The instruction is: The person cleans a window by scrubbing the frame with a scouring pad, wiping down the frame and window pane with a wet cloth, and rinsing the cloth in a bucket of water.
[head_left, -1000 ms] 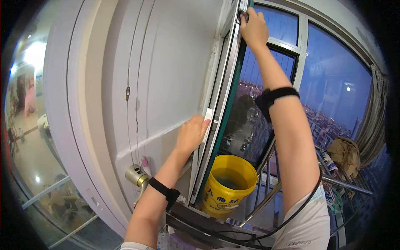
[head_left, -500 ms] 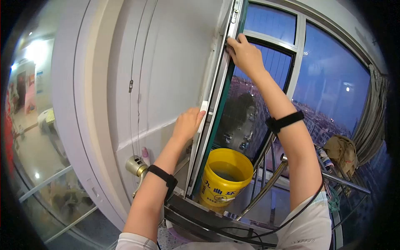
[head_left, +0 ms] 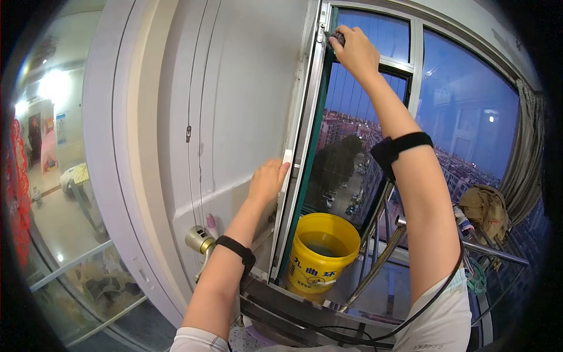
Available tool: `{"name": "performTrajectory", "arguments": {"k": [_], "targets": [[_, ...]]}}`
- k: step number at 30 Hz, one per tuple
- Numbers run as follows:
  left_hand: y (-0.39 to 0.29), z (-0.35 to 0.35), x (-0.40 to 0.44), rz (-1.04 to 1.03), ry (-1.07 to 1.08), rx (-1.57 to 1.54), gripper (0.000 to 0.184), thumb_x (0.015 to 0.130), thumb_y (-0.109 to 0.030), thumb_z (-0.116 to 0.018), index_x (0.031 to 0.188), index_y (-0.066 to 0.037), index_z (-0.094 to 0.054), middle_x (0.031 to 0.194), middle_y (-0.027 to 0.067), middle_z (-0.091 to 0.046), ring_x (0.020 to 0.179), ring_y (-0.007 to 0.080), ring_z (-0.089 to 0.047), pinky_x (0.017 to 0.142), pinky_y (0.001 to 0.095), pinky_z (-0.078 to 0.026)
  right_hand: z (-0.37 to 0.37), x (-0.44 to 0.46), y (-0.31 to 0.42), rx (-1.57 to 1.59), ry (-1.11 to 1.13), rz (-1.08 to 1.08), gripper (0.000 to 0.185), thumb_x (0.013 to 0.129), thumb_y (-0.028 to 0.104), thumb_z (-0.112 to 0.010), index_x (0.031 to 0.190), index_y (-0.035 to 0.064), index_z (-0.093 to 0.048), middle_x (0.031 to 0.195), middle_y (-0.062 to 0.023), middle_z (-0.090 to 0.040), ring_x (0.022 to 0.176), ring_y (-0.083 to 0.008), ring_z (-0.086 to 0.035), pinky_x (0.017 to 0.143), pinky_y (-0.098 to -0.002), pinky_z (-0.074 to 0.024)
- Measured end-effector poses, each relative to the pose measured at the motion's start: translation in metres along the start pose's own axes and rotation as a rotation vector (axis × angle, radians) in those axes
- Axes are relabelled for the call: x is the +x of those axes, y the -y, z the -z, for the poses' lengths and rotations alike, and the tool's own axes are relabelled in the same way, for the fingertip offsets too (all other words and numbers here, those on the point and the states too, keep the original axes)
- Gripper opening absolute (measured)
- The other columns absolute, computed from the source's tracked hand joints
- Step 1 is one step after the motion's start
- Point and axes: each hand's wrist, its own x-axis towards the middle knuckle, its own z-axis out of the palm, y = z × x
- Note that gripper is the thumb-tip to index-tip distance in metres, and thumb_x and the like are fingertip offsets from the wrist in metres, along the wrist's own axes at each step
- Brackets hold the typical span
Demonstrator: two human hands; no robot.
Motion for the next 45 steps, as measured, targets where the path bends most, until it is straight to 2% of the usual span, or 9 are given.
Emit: {"name": "performTrajectory", "arguments": {"k": [10, 12, 13, 17, 21, 31, 36, 38, 45], "targets": [[-0.005, 0.003, -0.004, 0.008, -0.009, -0.064, 0.039, 0.098, -0.034, -0.04, 0.086, 0.0, -0.056, 0.086, 0.0227, -0.059, 0.081, 0.0439, -0.057, 0.071, 0.0522, -0.044, -0.051, 0.041, -0.003, -0.073, -0.058, 0.113, 0.027, 0.081, 0.017, -0.063, 0.108, 0.0142, -0.061, 0.102, -0.0145, -0.061, 0.087, -0.0396, -0.064, 0.073, -0.0478, -0.0524], [-0.002, 0.0, -0.003, -0.022, -0.035, -0.018, 0.038, 0.097, -0.034, -0.043, 0.086, 0.0, -0.056, 0.085, 0.0216, -0.06, 0.082, 0.0431, -0.059, 0.071, 0.0509, -0.047, -0.055, 0.054, -0.003, -0.127, -0.128, 0.111, 0.024, 0.082, 0.023, -0.067, 0.102, 0.0136, -0.059, 0.097, -0.0121, -0.062, 0.088, -0.0397, -0.063, 0.072, -0.0485, -0.0519], [-0.003, 0.002, -0.003, -0.013, -0.02, -0.022, 0.037, 0.097, -0.034, -0.043, 0.086, -0.001, -0.056, 0.085, 0.0217, -0.06, 0.082, 0.0433, -0.059, 0.071, 0.0512, -0.047, -0.044, 0.043, 0.011, -0.015, -0.14, 0.055, 0.01, 0.083, 0.012, -0.055, 0.088, 0.0043, -0.059, 0.093, -0.0211, -0.059, 0.082, -0.0432, -0.061, 0.07, -0.0519, -0.0487], [0.002, 0.002, -0.003, 0.002, -0.019, -0.045, 0.037, 0.097, -0.034, -0.043, 0.086, -0.001, -0.056, 0.086, 0.0214, -0.06, 0.08, 0.0431, -0.059, 0.069, 0.0519, -0.046, -0.049, 0.047, 0.008, -0.042, -0.153, 0.077, 0.011, 0.081, 0.011, -0.055, 0.081, 0.0037, -0.063, 0.091, -0.022, -0.062, 0.081, -0.0428, -0.062, 0.071, -0.0513, -0.0504], [0.0, 0.007, -0.004, 0.012, -0.01, -0.067, 0.039, 0.098, -0.035, -0.041, 0.089, -0.001, -0.058, 0.089, 0.0228, -0.062, 0.081, 0.0443, -0.059, 0.07, 0.0518, -0.046, -0.047, 0.053, 0.0, -0.161, 0.008, 0.201, 0.013, 0.079, 0.013, -0.058, 0.083, 0.0024, -0.064, 0.091, -0.021, -0.063, 0.083, -0.0418, -0.063, 0.072, -0.0505, -0.0509], [0.0, 0.004, -0.003, -0.009, -0.037, -0.047, 0.039, 0.098, -0.035, -0.04, 0.085, -0.001, -0.055, 0.085, 0.0214, -0.059, 0.078, 0.0446, -0.057, 0.068, 0.0525, -0.045, -0.057, 0.05, 0.013, -0.154, -0.149, 0.054, 0.014, 0.079, 0.011, -0.057, 0.091, 0.006, -0.063, 0.092, -0.0188, -0.063, 0.084, -0.0407, -0.063, 0.075, -0.0518, -0.0502], [0.0, 0.002, -0.003, -0.03, -0.029, -0.069, 0.039, 0.098, -0.035, -0.04, 0.085, -0.001, -0.054, 0.085, 0.0218, -0.059, 0.077, 0.0445, -0.057, 0.067, 0.052, -0.045, -0.044, 0.045, 0.006, -0.133, 0.01, 0.148, 0.013, 0.079, 0.011, -0.054, 0.085, 0.0052, -0.064, 0.087, -0.0202, -0.064, 0.083, -0.0391, -0.063, 0.073, -0.0498, -0.0511], [-0.002, 0.003, -0.002, -0.016, -0.016, -0.07, 0.038, 0.098, -0.034, -0.041, 0.084, -0.001, -0.054, 0.084, 0.0213, -0.059, 0.077, 0.0439, -0.057, 0.067, 0.0518, -0.045, -0.05, 0.043, 0.008, -0.179, -0.084, 0.103, 0.012, 0.079, 0.011, -0.054, 0.082, 0.0058, -0.065, 0.088, -0.02, -0.063, 0.083, -0.0397, -0.063, 0.072, -0.0497, -0.0513], [0.0, 0.002, -0.001, -0.053, -0.052, -0.063, 0.037, 0.098, -0.033, -0.042, 0.083, -0.001, -0.053, 0.082, 0.0212, -0.057, 0.076, 0.0437, -0.056, 0.066, 0.052, -0.043, -0.054, 0.036, 0.02, -0.135, -0.202, 0.019, 0.022, 0.079, 0.009, -0.055, 0.1, 0.0092, -0.06, 0.094, -0.0209, -0.061, 0.082, -0.0414, -0.062, 0.071, -0.0513, -0.0505]]}}
